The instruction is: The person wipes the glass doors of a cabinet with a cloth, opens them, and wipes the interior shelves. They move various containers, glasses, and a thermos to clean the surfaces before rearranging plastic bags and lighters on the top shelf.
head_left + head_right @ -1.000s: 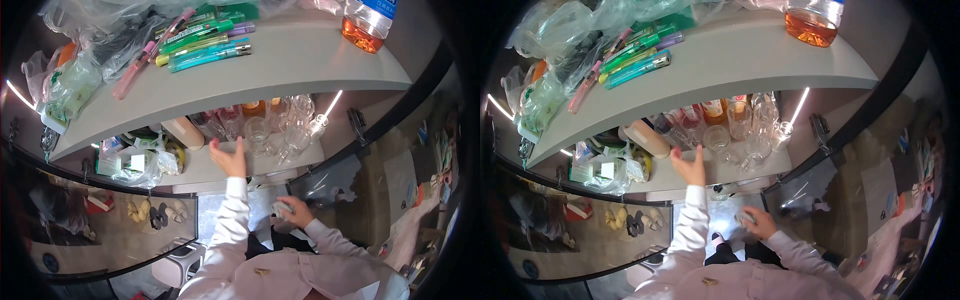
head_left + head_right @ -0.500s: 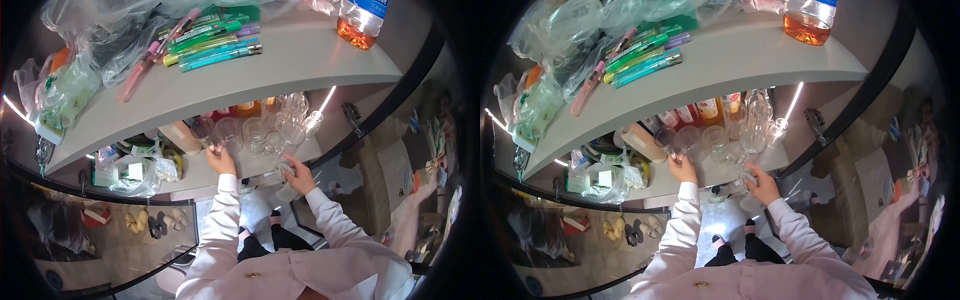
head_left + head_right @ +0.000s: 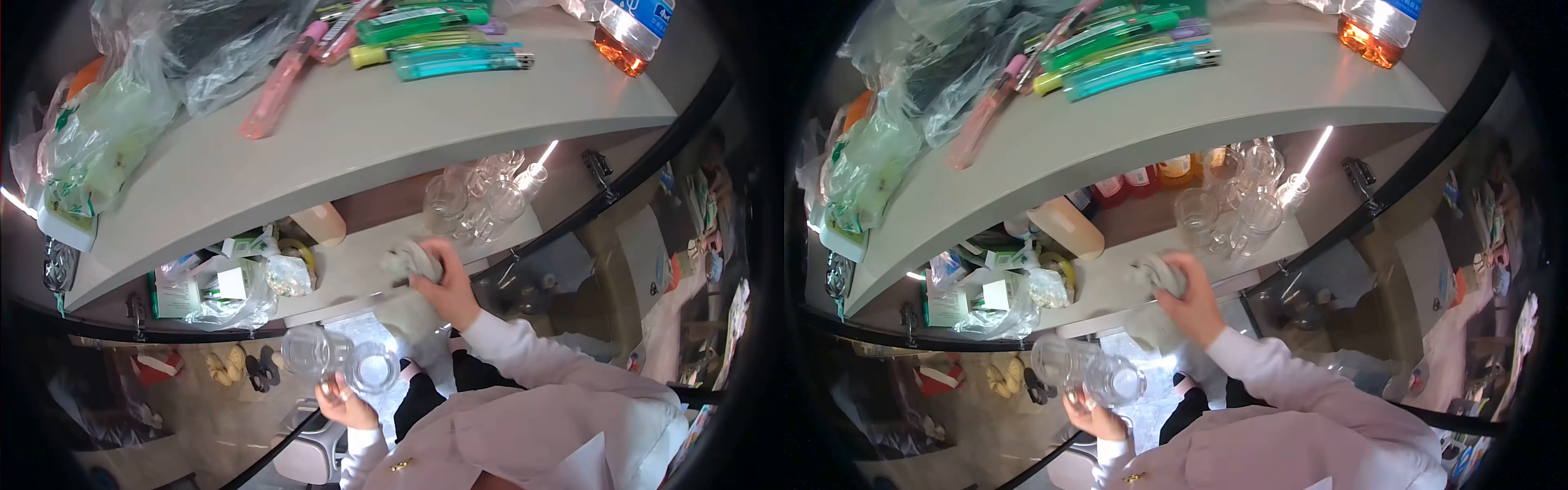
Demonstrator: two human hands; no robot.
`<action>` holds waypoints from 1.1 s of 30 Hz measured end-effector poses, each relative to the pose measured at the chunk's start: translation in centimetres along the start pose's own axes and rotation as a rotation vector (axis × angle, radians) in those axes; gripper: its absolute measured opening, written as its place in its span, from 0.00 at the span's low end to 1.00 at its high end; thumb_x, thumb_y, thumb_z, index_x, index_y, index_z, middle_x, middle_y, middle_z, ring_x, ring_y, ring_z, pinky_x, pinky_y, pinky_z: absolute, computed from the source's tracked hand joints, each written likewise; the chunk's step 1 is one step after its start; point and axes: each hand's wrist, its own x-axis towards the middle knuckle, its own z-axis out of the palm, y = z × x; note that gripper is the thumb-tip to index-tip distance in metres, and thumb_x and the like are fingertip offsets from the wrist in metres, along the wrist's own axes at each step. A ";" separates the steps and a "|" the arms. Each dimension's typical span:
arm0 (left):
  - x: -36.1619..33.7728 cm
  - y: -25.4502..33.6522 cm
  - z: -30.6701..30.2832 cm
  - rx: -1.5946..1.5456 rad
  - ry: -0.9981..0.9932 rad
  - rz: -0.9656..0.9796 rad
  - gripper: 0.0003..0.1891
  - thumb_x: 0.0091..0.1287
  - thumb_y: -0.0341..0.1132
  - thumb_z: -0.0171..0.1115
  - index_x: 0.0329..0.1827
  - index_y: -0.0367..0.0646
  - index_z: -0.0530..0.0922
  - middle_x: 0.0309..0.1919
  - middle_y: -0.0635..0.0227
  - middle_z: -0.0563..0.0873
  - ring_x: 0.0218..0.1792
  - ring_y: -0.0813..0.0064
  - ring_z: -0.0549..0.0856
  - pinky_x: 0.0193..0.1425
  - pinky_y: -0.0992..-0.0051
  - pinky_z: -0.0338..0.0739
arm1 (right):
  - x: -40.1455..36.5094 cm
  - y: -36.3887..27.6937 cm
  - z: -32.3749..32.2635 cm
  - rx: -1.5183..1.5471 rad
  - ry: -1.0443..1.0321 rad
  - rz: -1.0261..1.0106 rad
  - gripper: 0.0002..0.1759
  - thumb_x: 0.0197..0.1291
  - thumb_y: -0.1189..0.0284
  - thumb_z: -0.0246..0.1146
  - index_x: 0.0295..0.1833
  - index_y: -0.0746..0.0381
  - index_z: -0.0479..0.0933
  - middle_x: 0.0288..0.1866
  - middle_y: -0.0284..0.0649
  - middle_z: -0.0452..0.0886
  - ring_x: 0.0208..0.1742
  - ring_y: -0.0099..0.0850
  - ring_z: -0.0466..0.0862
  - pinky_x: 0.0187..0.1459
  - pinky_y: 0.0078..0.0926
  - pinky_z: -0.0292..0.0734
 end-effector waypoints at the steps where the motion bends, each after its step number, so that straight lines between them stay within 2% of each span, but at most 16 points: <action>1: -0.3 0.0 -1.5 -0.016 -0.012 0.004 0.07 0.62 0.26 0.56 0.35 0.42 0.66 0.31 0.76 0.67 0.34 0.83 0.68 0.44 0.82 0.66 | 1.6 -0.2 1.7 -0.322 0.084 -0.322 0.31 0.46 0.81 0.65 0.58 0.60 0.67 0.53 0.46 0.73 0.58 0.44 0.71 0.62 0.38 0.65; 3: -0.6 0.7 -3.1 -0.014 0.044 -0.044 0.09 0.60 0.28 0.58 0.35 0.44 0.64 0.31 0.76 0.66 0.34 0.83 0.67 0.44 0.82 0.66 | 4.6 -0.5 5.1 -0.646 0.193 -0.393 0.31 0.46 0.84 0.60 0.60 0.62 0.65 0.57 0.53 0.69 0.61 0.54 0.67 0.64 0.45 0.61; 4: -0.7 0.5 -4.2 -0.011 0.052 -0.055 0.10 0.60 0.29 0.58 0.36 0.44 0.64 0.31 0.76 0.66 0.34 0.83 0.68 0.44 0.82 0.66 | 6.2 0.6 6.4 -0.648 0.201 -0.394 0.31 0.46 0.84 0.60 0.60 0.62 0.65 0.57 0.53 0.69 0.61 0.54 0.67 0.64 0.45 0.61; 6: -0.8 -0.3 -6.3 0.002 0.081 -0.080 0.12 0.59 0.31 0.60 0.37 0.44 0.64 0.31 0.76 0.67 0.35 0.82 0.68 0.45 0.81 0.67 | 10.0 5.6 8.7 -0.909 0.418 -0.328 0.31 0.45 0.78 0.63 0.59 0.68 0.64 0.62 0.55 0.65 0.64 0.56 0.63 0.65 0.49 0.58; 8: -0.9 -1.1 -8.1 0.039 0.118 -0.100 0.13 0.59 0.32 0.62 0.39 0.43 0.65 0.32 0.75 0.67 0.37 0.81 0.70 0.47 0.79 0.67 | 13.1 12.3 8.9 -1.004 0.377 -0.239 0.35 0.42 0.73 0.64 0.59 0.69 0.63 0.64 0.56 0.63 0.65 0.57 0.62 0.65 0.50 0.57; 10: -0.7 -0.4 -8.0 0.031 0.145 -0.069 0.11 0.62 0.28 0.59 0.35 0.42 0.63 0.30 0.75 0.66 0.35 0.82 0.67 0.45 0.81 0.64 | 14.5 13.9 9.0 -1.099 0.327 -0.142 0.38 0.40 0.68 0.66 0.59 0.71 0.63 0.66 0.57 0.61 0.66 0.58 0.60 0.65 0.51 0.56; 13: -0.6 0.1 -8.1 0.029 0.167 -0.042 0.10 0.65 0.25 0.58 0.32 0.42 0.63 0.28 0.75 0.64 0.33 0.82 0.64 0.43 0.82 0.61 | 15.2 14.1 8.9 -1.130 0.413 -0.108 0.41 0.34 0.61 0.68 0.56 0.70 0.64 0.62 0.54 0.66 0.63 0.54 0.64 0.62 0.49 0.59; 17: -0.6 -0.4 -8.7 0.022 0.253 -0.074 0.08 0.64 0.25 0.59 0.36 0.39 0.67 0.29 0.76 0.65 0.33 0.82 0.65 0.42 0.81 0.62 | 15.7 13.7 8.2 -1.218 0.414 -0.096 0.28 0.35 0.62 0.68 0.43 0.62 0.67 0.46 0.45 0.74 0.53 0.46 0.71 0.53 0.47 0.65; 21: -0.3 -1.1 -9.1 0.027 0.222 -0.113 0.07 0.64 0.25 0.59 0.37 0.38 0.68 0.29 0.76 0.66 0.33 0.82 0.65 0.42 0.81 0.62 | 11.1 9.7 8.1 -1.034 0.026 -0.003 0.25 0.39 0.63 0.67 0.44 0.60 0.70 0.46 0.49 0.75 0.52 0.50 0.72 0.54 0.45 0.66; 22: -0.2 -1.3 -9.2 -0.006 0.175 -0.119 0.07 0.64 0.25 0.59 0.37 0.38 0.68 0.29 0.76 0.66 0.33 0.82 0.65 0.41 0.81 0.63 | 10.0 8.2 8.0 -1.039 0.034 -0.001 0.25 0.39 0.63 0.67 0.44 0.60 0.70 0.46 0.49 0.75 0.52 0.50 0.72 0.54 0.45 0.66; 24: 0.2 -0.9 -8.6 0.015 0.153 -0.125 0.08 0.61 0.25 0.58 0.35 0.41 0.66 0.29 0.77 0.66 0.33 0.84 0.66 0.41 0.82 0.64 | 8.4 6.1 7.9 -0.645 -0.143 0.303 0.25 0.41 0.63 0.67 0.46 0.62 0.70 0.45 0.51 0.74 0.54 0.53 0.70 0.56 0.47 0.65; 25: 0.4 -0.8 -8.4 0.036 0.144 -0.127 0.09 0.58 0.24 0.57 0.33 0.45 0.64 0.29 0.78 0.66 0.32 0.85 0.66 0.41 0.83 0.65 | 8.0 6.6 7.5 -0.644 -0.141 0.299 0.25 0.41 0.63 0.67 0.46 0.62 0.70 0.45 0.51 0.74 0.54 0.53 0.70 0.56 0.47 0.65; 27: 0.6 -1.1 -8.3 0.055 0.133 -0.119 0.09 0.58 0.25 0.57 0.33 0.45 0.64 0.29 0.77 0.66 0.32 0.85 0.67 0.42 0.83 0.65 | 7.5 8.7 6.6 -0.562 0.230 -0.147 0.25 0.45 0.63 0.65 0.49 0.62 0.70 0.53 0.54 0.73 0.59 0.55 0.67 0.59 0.47 0.64; 30: 0.2 -1.0 -8.1 0.072 0.146 -0.106 0.08 0.57 0.25 0.57 0.35 0.44 0.66 0.29 0.77 0.66 0.32 0.84 0.67 0.42 0.83 0.65 | 10.2 11.0 7.4 -0.846 0.385 -0.191 0.27 0.49 0.64 0.62 0.55 0.61 0.71 0.63 0.52 0.68 0.64 0.53 0.65 0.62 0.46 0.61; 31: 0.1 -0.9 -7.9 0.053 0.155 -0.095 0.08 0.57 0.25 0.57 0.35 0.44 0.66 0.29 0.77 0.66 0.32 0.84 0.67 0.42 0.83 0.65 | 10.3 11.2 8.0 -0.839 0.368 -0.185 0.27 0.49 0.64 0.62 0.55 0.61 0.71 0.63 0.52 0.68 0.64 0.53 0.65 0.62 0.46 0.61; 33: -0.3 -0.8 -8.0 0.065 0.175 -0.106 0.09 0.57 0.24 0.56 0.37 0.43 0.67 0.30 0.77 0.66 0.33 0.84 0.67 0.42 0.83 0.65 | 10.3 11.7 9.4 -1.199 0.136 -0.176 0.27 0.52 0.64 0.60 0.59 0.59 0.71 0.69 0.47 0.64 0.66 0.50 0.63 0.64 0.47 0.58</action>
